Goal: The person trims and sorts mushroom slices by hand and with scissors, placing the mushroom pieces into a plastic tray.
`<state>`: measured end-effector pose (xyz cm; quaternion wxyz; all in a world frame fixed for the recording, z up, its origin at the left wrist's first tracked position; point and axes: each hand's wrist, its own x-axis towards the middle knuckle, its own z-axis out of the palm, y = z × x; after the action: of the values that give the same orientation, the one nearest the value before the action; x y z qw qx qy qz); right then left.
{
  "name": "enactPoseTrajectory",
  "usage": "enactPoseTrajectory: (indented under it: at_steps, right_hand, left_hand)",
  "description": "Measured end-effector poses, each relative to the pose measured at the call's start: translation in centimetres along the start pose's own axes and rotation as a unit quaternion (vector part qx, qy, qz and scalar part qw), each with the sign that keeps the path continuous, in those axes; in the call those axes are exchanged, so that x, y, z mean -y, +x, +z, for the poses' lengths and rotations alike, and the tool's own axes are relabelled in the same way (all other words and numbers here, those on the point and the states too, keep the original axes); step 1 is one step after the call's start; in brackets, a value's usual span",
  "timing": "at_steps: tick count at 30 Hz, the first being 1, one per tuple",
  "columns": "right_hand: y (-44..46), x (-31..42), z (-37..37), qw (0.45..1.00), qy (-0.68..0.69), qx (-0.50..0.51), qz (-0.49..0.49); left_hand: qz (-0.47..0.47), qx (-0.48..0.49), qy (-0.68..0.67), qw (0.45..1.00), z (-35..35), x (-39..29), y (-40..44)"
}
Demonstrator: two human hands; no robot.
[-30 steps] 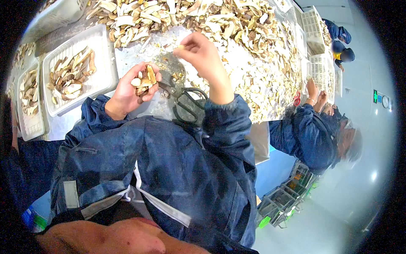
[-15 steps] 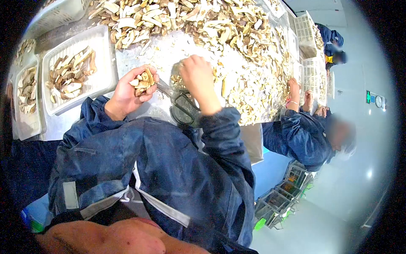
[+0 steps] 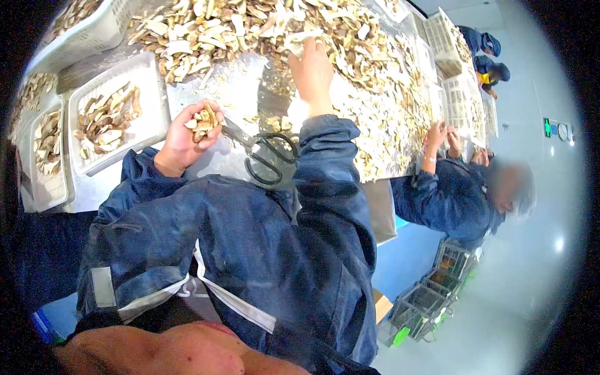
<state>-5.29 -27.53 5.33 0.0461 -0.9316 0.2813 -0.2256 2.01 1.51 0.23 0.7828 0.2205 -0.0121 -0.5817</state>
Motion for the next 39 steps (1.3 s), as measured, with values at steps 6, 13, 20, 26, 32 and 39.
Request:
enactPoseTrajectory:
  at_steps: [6,13,20,26,32,39]
  right_hand:
    - [-0.6,0.8,1.5,0.995,0.021,0.095,0.004]
    - [-7.7,5.4,-5.5,0.913,0.341,0.217,0.060]
    - [-11.3,8.4,-6.9,0.893,0.391,0.225,0.012]
    - [-12.7,11.0,-8.0,0.905,0.368,0.212,-0.026]
    - [-13.6,11.7,-8.7,0.928,0.314,0.141,-0.142]
    - [-17.3,7.4,-9.3,0.952,0.251,0.172,-0.038]
  left_hand:
    - [0.044,-0.015,0.039,0.998,1.1,-0.8,-2.6]
    - [0.256,-0.044,0.333,0.906,4.4,-8.7,-7.7]
    - [0.392,-0.256,0.689,0.553,1.4,-15.4,-10.9]
    - [0.380,-0.209,0.616,0.658,3.5,-9.5,-8.6]
    - [0.006,0.035,0.536,0.843,5.2,-0.9,-5.4]
    - [-0.023,-0.049,0.477,0.877,4.2,-0.7,-5.2]
